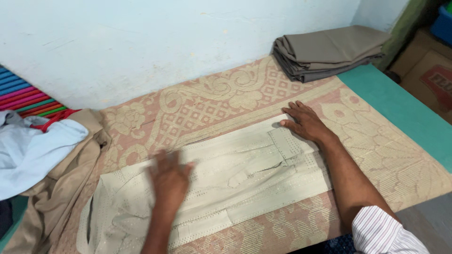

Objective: The person folds a light-colored long-sleeved garment by hand on a bed, smoothing the fabric, aligning the sleeves, and finishing with the collar section.

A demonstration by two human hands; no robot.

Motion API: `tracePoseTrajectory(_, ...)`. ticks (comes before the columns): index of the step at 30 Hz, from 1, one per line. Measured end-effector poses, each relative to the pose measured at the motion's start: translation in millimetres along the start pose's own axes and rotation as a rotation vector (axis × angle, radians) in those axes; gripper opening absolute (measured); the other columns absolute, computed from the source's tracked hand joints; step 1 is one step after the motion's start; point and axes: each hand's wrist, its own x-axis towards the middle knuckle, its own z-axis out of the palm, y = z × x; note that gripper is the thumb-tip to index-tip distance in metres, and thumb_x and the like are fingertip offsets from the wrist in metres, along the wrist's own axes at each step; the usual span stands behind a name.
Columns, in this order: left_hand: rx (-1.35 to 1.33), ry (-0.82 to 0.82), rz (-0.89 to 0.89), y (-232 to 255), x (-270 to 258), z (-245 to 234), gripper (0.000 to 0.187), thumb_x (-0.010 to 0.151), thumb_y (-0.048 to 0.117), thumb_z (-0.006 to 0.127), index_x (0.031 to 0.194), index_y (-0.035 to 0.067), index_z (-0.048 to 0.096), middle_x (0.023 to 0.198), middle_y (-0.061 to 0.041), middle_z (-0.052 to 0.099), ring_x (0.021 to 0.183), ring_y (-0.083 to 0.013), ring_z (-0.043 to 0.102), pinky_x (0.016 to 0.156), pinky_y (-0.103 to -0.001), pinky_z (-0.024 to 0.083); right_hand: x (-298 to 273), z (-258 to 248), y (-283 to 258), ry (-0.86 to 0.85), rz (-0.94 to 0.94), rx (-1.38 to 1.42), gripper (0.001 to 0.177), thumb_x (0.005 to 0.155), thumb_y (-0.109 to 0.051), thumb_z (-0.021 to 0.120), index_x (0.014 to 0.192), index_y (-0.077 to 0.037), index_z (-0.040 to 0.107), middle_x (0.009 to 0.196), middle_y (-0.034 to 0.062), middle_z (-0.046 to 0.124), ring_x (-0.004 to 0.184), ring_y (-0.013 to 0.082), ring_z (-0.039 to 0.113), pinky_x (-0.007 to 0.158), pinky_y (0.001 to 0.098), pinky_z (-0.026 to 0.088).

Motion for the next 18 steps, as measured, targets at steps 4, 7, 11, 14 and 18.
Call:
tracePoseTrajectory(4,-0.219,-0.068,0.270,92.8,1.2,-3.6,0.072,0.104,0.056,0.040,0.155,0.006,0.039,0.160,-0.033,0.023,0.150,-0.0475,0.013,0.117,-0.066,0.005,0.2,-1.6,-5.5,-0.019,0.029,-0.031,0.076,0.091,-0.065,0.058,0.149,-0.015,0.053,0.163,0.0170,0.036,0.156,0.0360,0.019,0.124,0.0499,0.017)
tracePoseTrajectory(7,-0.219,0.057,0.374,139.9,-1.6,2.2,0.072,0.102,0.056,0.044,0.153,0.006,0.042,0.156,-0.035,0.027,0.151,-0.0515,0.017,0.118,-0.071,0.007,0.2,-2.3,-8.6,-0.031,0.060,-0.029,0.076,0.090,-0.064,0.059,0.148,-0.016,0.053,0.163,0.0165,0.035,0.156,0.0360,0.018,0.123,0.0501,0.017)
tracePoseTrajectory(11,-0.255,0.129,0.430,154.1,-11.7,15.0,0.070,0.099,0.055,0.047,0.150,0.008,0.047,0.157,-0.033,0.035,0.150,-0.0471,0.023,0.117,-0.068,0.012,0.3,-3.6,-7.8,-0.002,0.005,-0.058,0.074,0.090,-0.063,0.059,0.148,-0.016,0.054,0.163,0.0171,0.037,0.156,0.0363,0.021,0.124,0.0489,0.019)
tracePoseTrajectory(14,-0.172,-0.022,0.423,150.2,-13.4,25.8,0.070,0.100,0.055,0.049,0.151,0.008,0.044,0.155,-0.034,0.032,0.149,-0.0495,0.021,0.115,-0.071,0.011,-2.5,-10.4,-21.9,0.025,-0.017,-0.067,0.073,0.093,-0.059,0.063,0.149,-0.013,0.052,0.161,0.0217,0.037,0.155,0.0388,0.022,0.123,0.0505,0.019)
tracePoseTrajectory(18,-0.194,-0.047,0.418,151.6,-12.0,26.0,0.067,0.101,0.051,0.049,0.152,0.008,0.043,0.156,-0.035,0.030,0.149,-0.0502,0.019,0.115,-0.072,0.011,-22.5,-23.4,-75.9,0.261,-0.009,-0.091,0.078,0.087,-0.054,0.066,0.153,-0.015,0.050,0.163,0.0198,0.039,0.153,0.0363,0.030,0.123,0.0483,0.027)
